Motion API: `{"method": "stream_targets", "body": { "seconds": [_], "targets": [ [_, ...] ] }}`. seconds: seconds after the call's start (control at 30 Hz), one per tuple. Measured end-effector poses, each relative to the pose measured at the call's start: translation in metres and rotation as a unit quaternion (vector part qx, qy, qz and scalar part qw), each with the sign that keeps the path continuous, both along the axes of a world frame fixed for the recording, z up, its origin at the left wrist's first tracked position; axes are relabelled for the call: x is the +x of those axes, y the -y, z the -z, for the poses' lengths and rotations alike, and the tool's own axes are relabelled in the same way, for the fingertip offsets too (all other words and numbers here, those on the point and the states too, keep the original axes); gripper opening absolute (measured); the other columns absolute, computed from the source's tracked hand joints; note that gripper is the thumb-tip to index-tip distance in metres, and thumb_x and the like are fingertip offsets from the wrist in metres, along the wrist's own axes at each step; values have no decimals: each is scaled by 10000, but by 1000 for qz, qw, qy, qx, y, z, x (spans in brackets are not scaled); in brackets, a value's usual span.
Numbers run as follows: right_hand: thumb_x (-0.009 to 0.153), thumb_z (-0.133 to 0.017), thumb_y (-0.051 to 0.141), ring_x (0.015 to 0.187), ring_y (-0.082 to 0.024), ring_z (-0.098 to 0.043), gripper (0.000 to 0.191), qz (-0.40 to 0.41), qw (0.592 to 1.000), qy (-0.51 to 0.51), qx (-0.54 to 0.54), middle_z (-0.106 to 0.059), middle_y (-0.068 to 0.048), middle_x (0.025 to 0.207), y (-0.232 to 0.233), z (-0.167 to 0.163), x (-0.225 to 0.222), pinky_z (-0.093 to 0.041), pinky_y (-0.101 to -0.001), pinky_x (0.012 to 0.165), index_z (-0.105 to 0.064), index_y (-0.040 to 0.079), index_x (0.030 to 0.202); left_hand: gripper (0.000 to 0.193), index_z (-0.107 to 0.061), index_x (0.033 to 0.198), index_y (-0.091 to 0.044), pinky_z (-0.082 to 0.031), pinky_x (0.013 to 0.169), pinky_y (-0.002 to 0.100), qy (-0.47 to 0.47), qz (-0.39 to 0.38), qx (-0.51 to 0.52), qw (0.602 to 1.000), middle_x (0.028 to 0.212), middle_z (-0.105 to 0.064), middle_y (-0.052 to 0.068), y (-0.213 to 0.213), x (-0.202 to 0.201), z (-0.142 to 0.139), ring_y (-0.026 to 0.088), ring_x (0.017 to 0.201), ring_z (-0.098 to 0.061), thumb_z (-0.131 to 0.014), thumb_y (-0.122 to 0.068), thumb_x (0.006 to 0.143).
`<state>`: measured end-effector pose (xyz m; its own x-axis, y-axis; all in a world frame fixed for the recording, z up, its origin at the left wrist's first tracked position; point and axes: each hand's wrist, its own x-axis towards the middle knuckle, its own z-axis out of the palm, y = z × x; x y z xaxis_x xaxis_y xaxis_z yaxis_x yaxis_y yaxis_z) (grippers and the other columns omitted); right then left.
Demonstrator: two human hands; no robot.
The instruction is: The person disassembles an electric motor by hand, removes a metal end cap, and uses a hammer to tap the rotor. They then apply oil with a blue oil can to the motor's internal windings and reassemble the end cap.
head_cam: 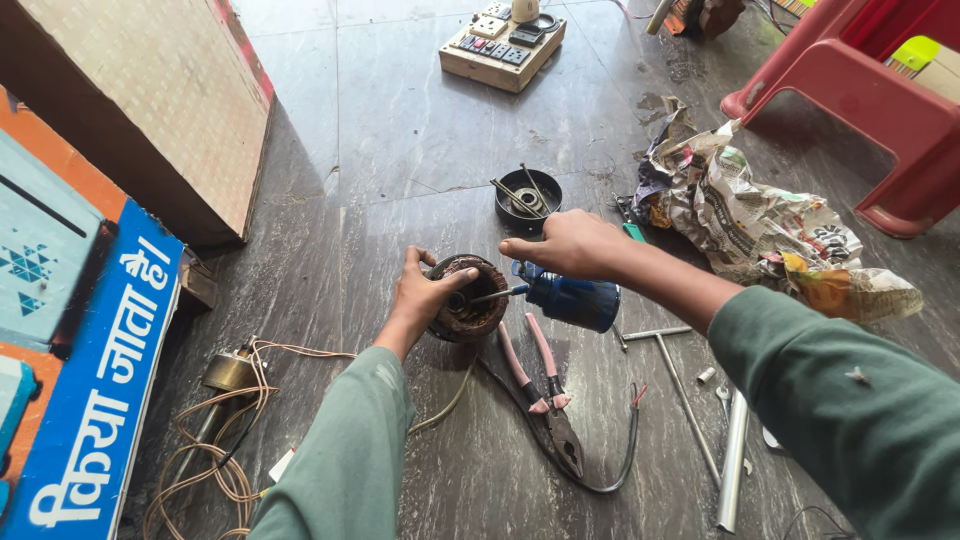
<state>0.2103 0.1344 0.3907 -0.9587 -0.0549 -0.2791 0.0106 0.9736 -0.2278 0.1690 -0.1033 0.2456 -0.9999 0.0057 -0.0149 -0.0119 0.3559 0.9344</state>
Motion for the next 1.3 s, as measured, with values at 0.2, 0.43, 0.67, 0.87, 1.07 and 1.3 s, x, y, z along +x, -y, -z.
{"method": "stream_targets", "body": {
  "seconds": [0.2, 0.43, 0.67, 0.87, 1.07, 1.3],
  "targets": [
    [863, -534, 704, 960, -455, -713, 790, 28, 991, -128, 20, -713, -320, 934, 14, -8, 16, -553, -532, 866, -759, -54, 843, 777, -461, 1071, -102, -642, 667, 373, 9, -1, 18, 1000, 933, -745, 203, 1, 3, 0, 257, 822, -778, -930, -482, 582],
    [893, -601, 379, 889, -412, -733, 490, 12, 985, -167, -38, -717, -262, 892, 14, -2, 0, -557, -530, 812, -547, -53, 1119, 775, -462, 1063, -100, -635, 678, 372, 1, -15, 22, 1000, 929, -748, 202, 3, 2, 4, 258, 831, -770, -937, -474, 578],
    [959, -545, 238, 748, -397, -736, 351, -22, 981, -191, -33, -707, -249, 819, 20, 3, 0, -572, -512, 704, -481, -49, 1153, 785, -432, 1087, -101, -647, 649, 346, 23, -8, 66, 998, 963, -709, 203, 13, 3, 9, 243, 815, -762, -918, -472, 595],
    [978, -570, 323, 741, -398, -715, 384, -47, 981, -187, -8, -708, -252, 789, 27, 3, 2, -561, -504, 725, -505, -38, 1091, 792, -437, 1088, -81, -636, 650, 344, 7, -29, 67, 997, 967, -699, 205, 17, 3, 14, 243, 814, -756, -918, -495, 616],
    [937, -565, 229, 736, -413, -709, 300, -117, 961, -252, -5, -696, -235, 804, 31, -1, -4, -558, -525, 698, -524, -6, 1119, 809, -446, 1090, -85, -621, 679, 342, 8, -34, 42, 998, 965, -694, 197, 18, -1, 18, 238, 837, -745, -928, -514, 602],
    [982, -562, 278, 757, -430, -714, 355, -96, 971, -221, -2, -689, -270, 796, 37, -3, -8, -561, -525, 711, -514, -65, 1062, 794, -438, 1080, -87, -634, 660, 344, 3, -29, 62, 998, 957, -673, 173, 19, -2, 21, 240, 828, -746, -934, -482, 602]
  ]
}}
